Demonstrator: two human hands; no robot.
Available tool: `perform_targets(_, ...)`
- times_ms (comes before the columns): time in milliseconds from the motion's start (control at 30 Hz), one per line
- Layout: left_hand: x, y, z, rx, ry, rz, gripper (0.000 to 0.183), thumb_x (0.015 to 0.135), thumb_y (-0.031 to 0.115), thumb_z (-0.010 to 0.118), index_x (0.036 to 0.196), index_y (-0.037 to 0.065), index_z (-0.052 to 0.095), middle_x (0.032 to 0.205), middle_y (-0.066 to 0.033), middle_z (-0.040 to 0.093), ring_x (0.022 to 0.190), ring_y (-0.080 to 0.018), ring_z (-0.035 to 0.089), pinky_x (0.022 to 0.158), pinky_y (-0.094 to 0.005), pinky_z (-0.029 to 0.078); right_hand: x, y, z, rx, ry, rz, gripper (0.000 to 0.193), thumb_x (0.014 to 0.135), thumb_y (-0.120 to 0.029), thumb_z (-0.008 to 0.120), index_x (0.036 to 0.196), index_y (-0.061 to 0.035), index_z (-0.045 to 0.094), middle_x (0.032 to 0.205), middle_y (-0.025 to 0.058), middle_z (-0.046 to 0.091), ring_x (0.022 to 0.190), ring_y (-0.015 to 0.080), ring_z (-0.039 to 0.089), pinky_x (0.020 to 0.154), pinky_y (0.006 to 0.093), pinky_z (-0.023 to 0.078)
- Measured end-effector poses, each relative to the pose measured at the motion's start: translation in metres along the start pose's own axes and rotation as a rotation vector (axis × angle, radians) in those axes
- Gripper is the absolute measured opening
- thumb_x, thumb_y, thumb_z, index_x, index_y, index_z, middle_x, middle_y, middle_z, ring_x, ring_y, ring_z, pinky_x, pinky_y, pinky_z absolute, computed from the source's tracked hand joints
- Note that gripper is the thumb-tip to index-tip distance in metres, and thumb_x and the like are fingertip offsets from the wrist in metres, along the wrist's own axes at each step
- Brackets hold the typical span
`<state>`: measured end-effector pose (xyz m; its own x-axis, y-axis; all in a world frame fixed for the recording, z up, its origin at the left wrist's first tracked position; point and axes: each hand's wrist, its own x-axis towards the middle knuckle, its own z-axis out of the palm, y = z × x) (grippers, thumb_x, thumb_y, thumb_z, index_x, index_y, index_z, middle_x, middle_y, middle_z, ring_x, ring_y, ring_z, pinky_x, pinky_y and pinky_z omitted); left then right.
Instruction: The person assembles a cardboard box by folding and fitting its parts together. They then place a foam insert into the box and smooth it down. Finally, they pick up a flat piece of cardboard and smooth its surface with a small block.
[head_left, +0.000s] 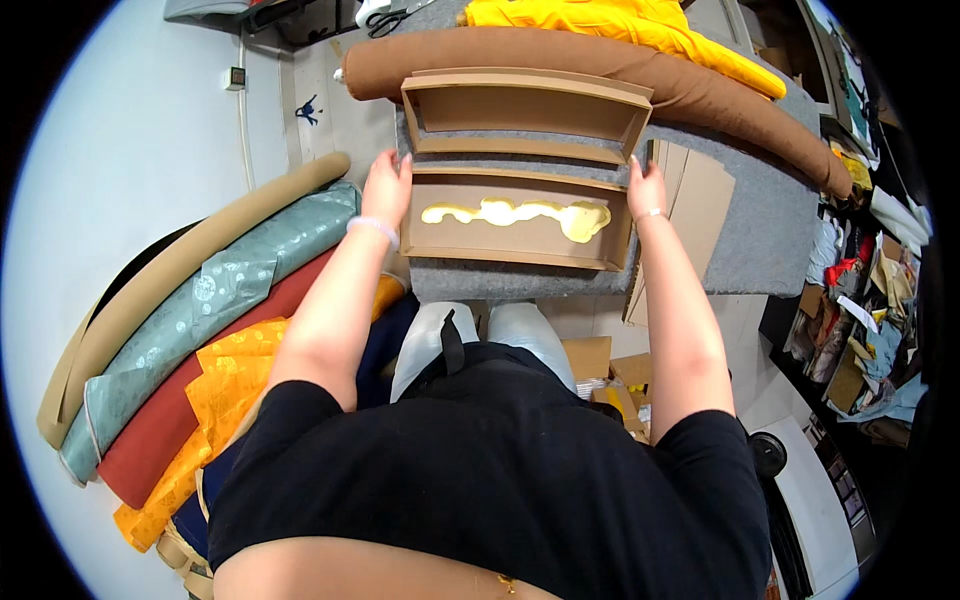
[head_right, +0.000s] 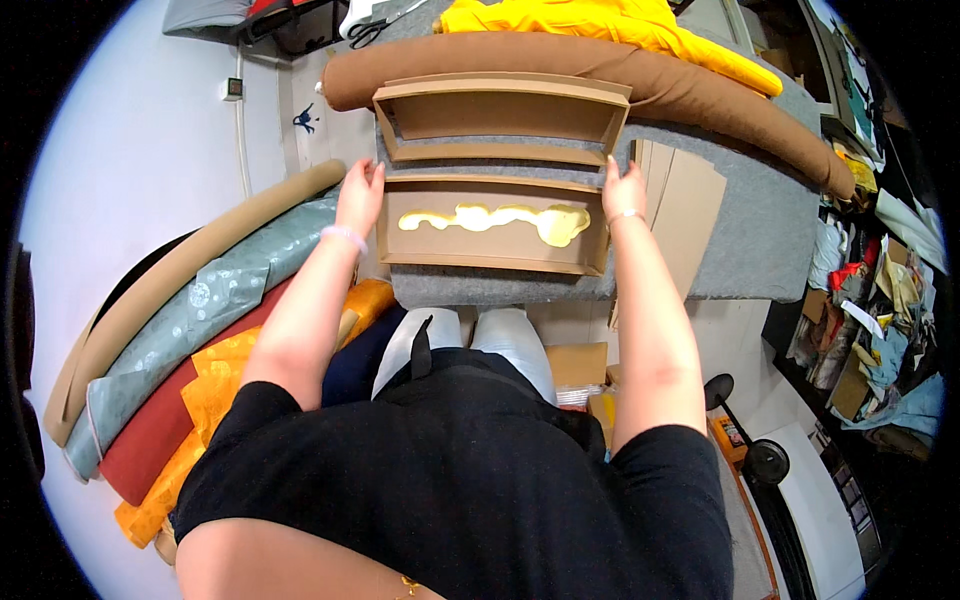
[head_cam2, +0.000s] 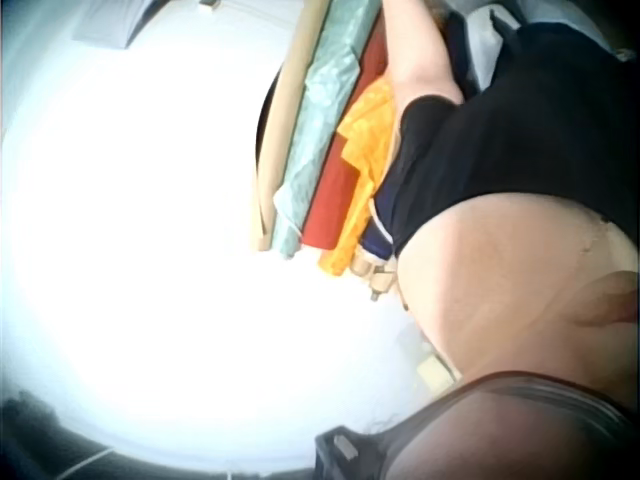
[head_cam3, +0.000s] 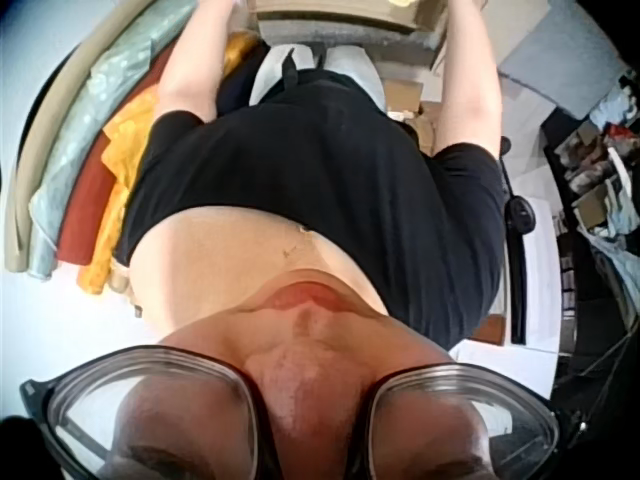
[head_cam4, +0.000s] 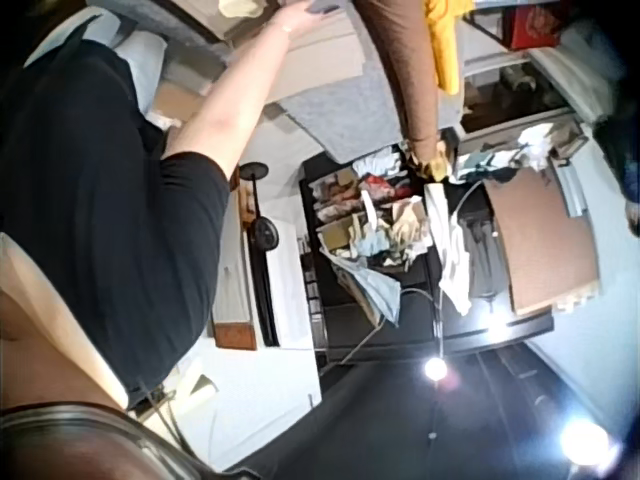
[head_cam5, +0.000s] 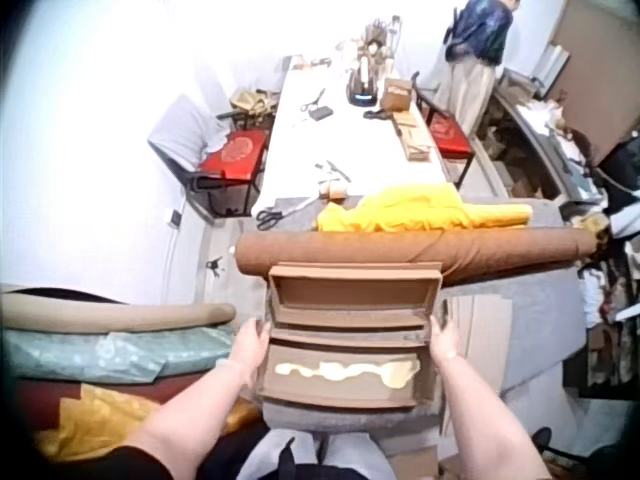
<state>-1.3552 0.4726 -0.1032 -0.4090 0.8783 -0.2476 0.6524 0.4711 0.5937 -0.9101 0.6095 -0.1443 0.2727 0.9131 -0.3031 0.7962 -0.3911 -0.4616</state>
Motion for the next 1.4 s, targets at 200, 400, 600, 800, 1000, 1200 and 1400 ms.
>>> perform_targets(200, -0.073, 0.016, -0.037, 0.528, -0.329, -0.100, 0.039, 0.097, 0.039, 0.055, 0.095, 0.001, 0.064, 0.093, -0.0201, 0.071, 0.091, -0.0387, 0.068, 0.082, -0.0486, 0.053, -0.101, -0.016, -0.067, -0.571, -0.309, -0.077, 0.053, 0.093, -0.051, 0.057, 0.108, -0.0011, 0.068, 0.102, 0.0206, 0.071, 0.096, 0.0356, 0.069, 0.085, 0.0452, 0.055)
perform_targets(400, -0.063, 0.006, -0.039, 0.493, -0.349, 0.014, 0.032, 0.096, 0.032, 0.054, 0.088, 0.004, 0.068, 0.089, -0.0183, 0.071, 0.087, -0.0383, 0.068, 0.078, -0.0483, 0.054, -0.092, -0.010, -0.068, -0.806, -0.417, -0.244, 0.041, 0.098, -0.039, 0.052, 0.093, -0.0036, 0.071, 0.091, 0.0176, 0.073, 0.089, 0.0344, 0.071, 0.079, 0.0446, 0.057)
perform_targets(600, -0.086, 0.021, -0.067, 0.400, -0.280, 0.041, 0.033, 0.094, 0.033, 0.056, 0.085, 0.003, 0.066, 0.086, -0.0201, 0.069, 0.087, -0.0399, 0.066, 0.077, -0.0492, 0.053, -0.105, -0.011, -0.100, -0.673, -0.369, -0.334, 0.041, 0.097, -0.039, 0.052, 0.090, -0.0034, 0.071, 0.090, 0.0201, 0.072, 0.087, 0.0372, 0.069, 0.078, 0.0473, 0.056)
perform_targets(800, -0.101, 0.052, -0.101, 0.214, -0.144, 0.066, 0.032, 0.093, 0.029, 0.061, 0.079, -0.001, 0.060, 0.081, -0.0230, 0.064, 0.081, -0.0428, 0.061, 0.072, -0.0497, 0.048, -0.125, -0.015, -0.133, -0.363, -0.266, -0.293, 0.037, 0.096, -0.033, 0.056, 0.084, -0.0001, 0.064, 0.084, 0.0237, 0.067, 0.080, 0.0393, 0.066, 0.073, 0.0463, 0.053)
perform_targets(1000, -0.100, 0.032, -0.106, -0.063, -0.145, -0.147, 0.030, 0.087, 0.020, 0.066, 0.076, -0.001, 0.050, 0.080, -0.0175, 0.060, 0.074, -0.0308, 0.057, 0.071, -0.0420, 0.048, -0.130, -0.021, -0.160, 0.005, -0.269, -0.303, 0.037, 0.094, -0.026, 0.063, 0.076, 0.0041, 0.053, 0.069, 0.0230, 0.055, 0.061, 0.0351, 0.049, 0.062, 0.0428, 0.045)
perform_targets(1200, -0.093, -0.002, -0.076, -0.369, -0.146, -0.223, 0.035, 0.089, 0.021, 0.066, 0.116, 0.000, 0.060, 0.113, -0.0190, 0.069, 0.104, -0.0261, 0.067, 0.090, -0.0371, 0.051, -0.128, -0.018, -0.166, 0.006, -0.314, -0.327, 0.036, 0.094, -0.026, 0.062, 0.076, 0.0048, 0.054, 0.069, 0.0225, 0.055, 0.060, 0.0323, 0.049, 0.062, 0.0421, 0.045)
perform_targets(1400, -0.106, 0.013, -0.084, -0.239, -0.179, -0.171, 0.042, 0.093, 0.019, 0.061, 0.129, -0.001, 0.057, 0.118, -0.0226, 0.067, 0.110, -0.0340, 0.065, 0.095, -0.0392, 0.050, -0.138, -0.015, -0.171, 0.012, -0.338, -0.278, 0.036, 0.093, -0.026, 0.062, 0.075, 0.0042, 0.053, 0.067, 0.0216, 0.055, 0.059, 0.0298, 0.047, 0.062, 0.0411, 0.045)
